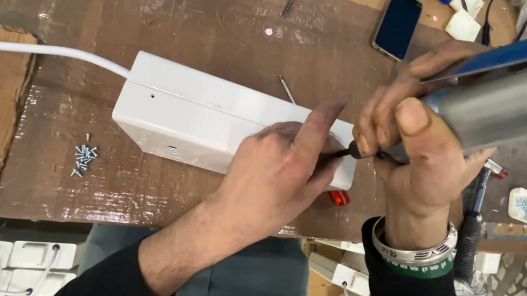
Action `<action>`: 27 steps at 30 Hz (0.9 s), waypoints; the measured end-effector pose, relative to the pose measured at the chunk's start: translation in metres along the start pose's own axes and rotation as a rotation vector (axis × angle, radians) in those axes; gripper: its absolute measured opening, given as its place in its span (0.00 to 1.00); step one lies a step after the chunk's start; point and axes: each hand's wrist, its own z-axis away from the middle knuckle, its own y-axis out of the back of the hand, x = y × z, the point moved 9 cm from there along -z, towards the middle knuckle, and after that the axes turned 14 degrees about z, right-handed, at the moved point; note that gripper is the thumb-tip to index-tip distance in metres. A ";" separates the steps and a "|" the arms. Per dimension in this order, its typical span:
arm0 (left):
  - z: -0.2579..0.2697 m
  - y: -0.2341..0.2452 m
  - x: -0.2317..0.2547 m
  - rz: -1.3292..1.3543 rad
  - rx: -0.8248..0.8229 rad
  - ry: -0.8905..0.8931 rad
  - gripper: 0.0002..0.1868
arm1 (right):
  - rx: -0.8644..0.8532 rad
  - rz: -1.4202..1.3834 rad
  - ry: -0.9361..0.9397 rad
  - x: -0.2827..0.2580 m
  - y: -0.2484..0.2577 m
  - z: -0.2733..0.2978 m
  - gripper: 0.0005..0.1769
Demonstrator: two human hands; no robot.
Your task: Assembling white housing units by using a manual screwdriver, hammer, and pneumatic screwdriver to secure components.
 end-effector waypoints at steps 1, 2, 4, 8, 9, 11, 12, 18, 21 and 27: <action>0.000 0.001 -0.001 -0.002 -0.001 0.002 0.38 | 0.000 -0.003 -0.001 0.002 0.000 -0.001 0.23; 0.001 0.000 -0.001 -0.004 -0.001 0.002 0.39 | -0.016 -0.011 -0.005 0.002 0.000 -0.001 0.23; 0.001 0.000 -0.001 -0.005 0.002 -0.002 0.40 | -0.035 -0.016 -0.004 0.003 -0.001 -0.003 0.22; 0.004 -0.001 -0.004 -0.021 -0.002 0.009 0.41 | -0.018 -0.047 -0.003 0.000 -0.004 -0.006 0.21; 0.005 -0.002 -0.005 -0.025 -0.002 0.013 0.41 | -0.024 -0.060 -0.019 0.000 -0.006 -0.006 0.22; 0.000 0.000 -0.007 -0.037 0.006 0.014 0.41 | -0.043 -0.024 -0.005 -0.001 -0.010 -0.008 0.22; 0.001 -0.001 -0.007 -0.038 -0.001 0.026 0.40 | -0.047 0.016 -0.004 -0.002 -0.012 -0.005 0.22; -0.001 -0.002 -0.008 -0.036 -0.007 0.046 0.40 | -0.134 0.052 0.016 -0.002 -0.020 0.008 0.19; -0.002 -0.004 -0.009 -0.039 -0.020 0.068 0.40 | -0.101 -0.017 -0.063 0.007 -0.010 0.004 0.19; -0.003 -0.004 -0.012 -0.042 -0.012 0.077 0.37 | -0.120 0.102 -0.034 0.010 -0.015 0.002 0.22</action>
